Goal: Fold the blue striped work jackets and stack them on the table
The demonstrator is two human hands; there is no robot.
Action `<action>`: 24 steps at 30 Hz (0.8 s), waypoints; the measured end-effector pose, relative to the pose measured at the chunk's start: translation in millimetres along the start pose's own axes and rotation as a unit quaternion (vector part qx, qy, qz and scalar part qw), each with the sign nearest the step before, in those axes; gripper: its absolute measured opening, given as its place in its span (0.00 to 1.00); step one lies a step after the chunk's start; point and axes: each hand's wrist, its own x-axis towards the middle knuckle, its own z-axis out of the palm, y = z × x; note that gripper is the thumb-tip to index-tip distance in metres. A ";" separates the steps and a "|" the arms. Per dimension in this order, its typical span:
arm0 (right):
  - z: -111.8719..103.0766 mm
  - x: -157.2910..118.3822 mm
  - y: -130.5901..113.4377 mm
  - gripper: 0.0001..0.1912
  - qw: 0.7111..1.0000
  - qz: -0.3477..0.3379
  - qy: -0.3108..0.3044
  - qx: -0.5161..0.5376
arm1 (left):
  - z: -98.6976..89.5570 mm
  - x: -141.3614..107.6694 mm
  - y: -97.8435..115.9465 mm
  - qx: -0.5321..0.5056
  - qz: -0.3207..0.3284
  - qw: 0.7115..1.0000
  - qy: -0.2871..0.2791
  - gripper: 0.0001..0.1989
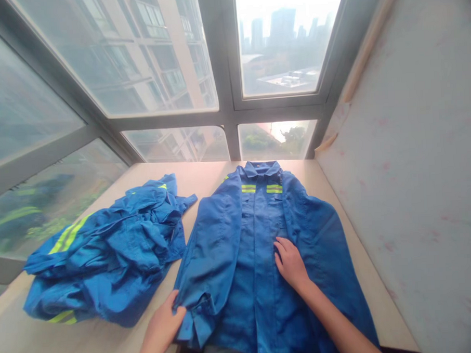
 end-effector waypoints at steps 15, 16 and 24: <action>2.8 -11.7 2.6 0.20 0.997 -0.021 0.015 -0.077 | -10.8 102.6 157.4 0.063 0.274 0.926 0.251 0.19; -0.4 -9.2 1.6 0.18 0.997 -0.013 0.004 -0.079 | -12.3 116.9 169.4 0.064 0.268 0.925 0.261 0.20; -0.4 153.0 -11.8 0.20 0.988 0.042 -0.136 -0.059 | -66.7 244.9 166.5 -0.065 0.042 0.985 0.153 0.26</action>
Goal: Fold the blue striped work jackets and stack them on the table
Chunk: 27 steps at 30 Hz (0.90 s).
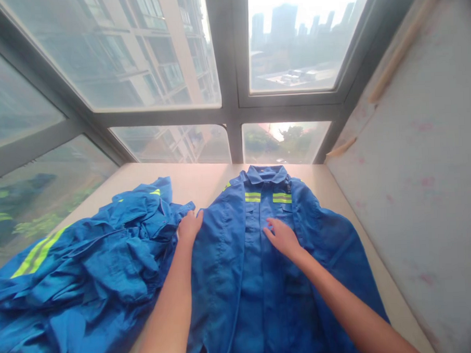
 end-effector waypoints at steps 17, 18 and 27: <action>15.8 290.5 -93.0 0.14 0.967 -0.192 -0.122 -0.113 | 6.1 45.4 -33.1 -0.168 0.018 0.984 -0.048 0.12; 17.3 292.7 -95.2 0.15 0.968 -0.191 -0.118 -0.114 | 7.8 43.7 -32.8 -0.182 0.014 0.982 -0.055 0.13; 20.5 282.5 -80.6 0.17 0.967 -0.210 -0.132 -0.063 | -2.3 30.9 -39.7 -0.357 -0.007 0.914 -0.191 0.30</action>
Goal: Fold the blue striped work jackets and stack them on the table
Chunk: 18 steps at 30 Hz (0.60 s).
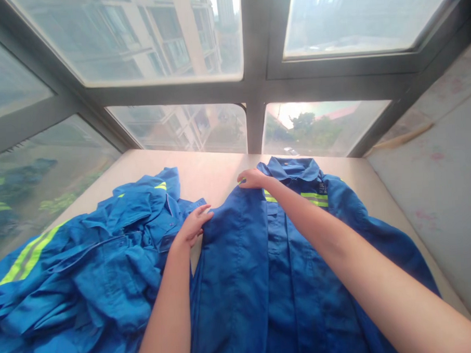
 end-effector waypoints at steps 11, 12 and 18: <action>19.5 -8.2 -35.0 0.20 0.987 0.035 0.155 0.001 | 38.9 4.0 1.8 0.147 0.110 0.957 0.223 0.24; 22.8 -19.1 -35.5 0.21 0.983 0.042 0.179 0.009 | 46.6 -6.0 4.7 0.192 0.139 0.943 0.233 0.24; 55.7 -125.4 10.8 0.23 0.933 0.205 0.289 0.070 | 102.7 -79.2 -9.5 0.483 0.335 0.803 0.100 0.26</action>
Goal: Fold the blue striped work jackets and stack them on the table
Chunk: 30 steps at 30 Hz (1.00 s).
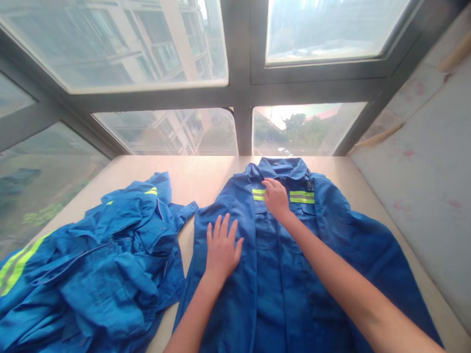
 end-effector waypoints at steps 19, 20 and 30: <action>9.0 77.8 -1.0 0.26 0.991 0.004 -0.136 0.001 | 41.9 -11.1 31.2 0.050 -0.002 0.998 -0.032 0.31; 16.2 89.2 -6.1 0.26 0.989 -0.005 -0.148 0.011 | 41.7 -11.5 30.5 0.049 -0.001 0.998 -0.032 0.31; 31.0 97.3 -13.9 0.27 0.989 -0.055 -0.135 0.032 | 40.5 -10.4 29.1 0.037 -0.005 0.999 -0.038 0.31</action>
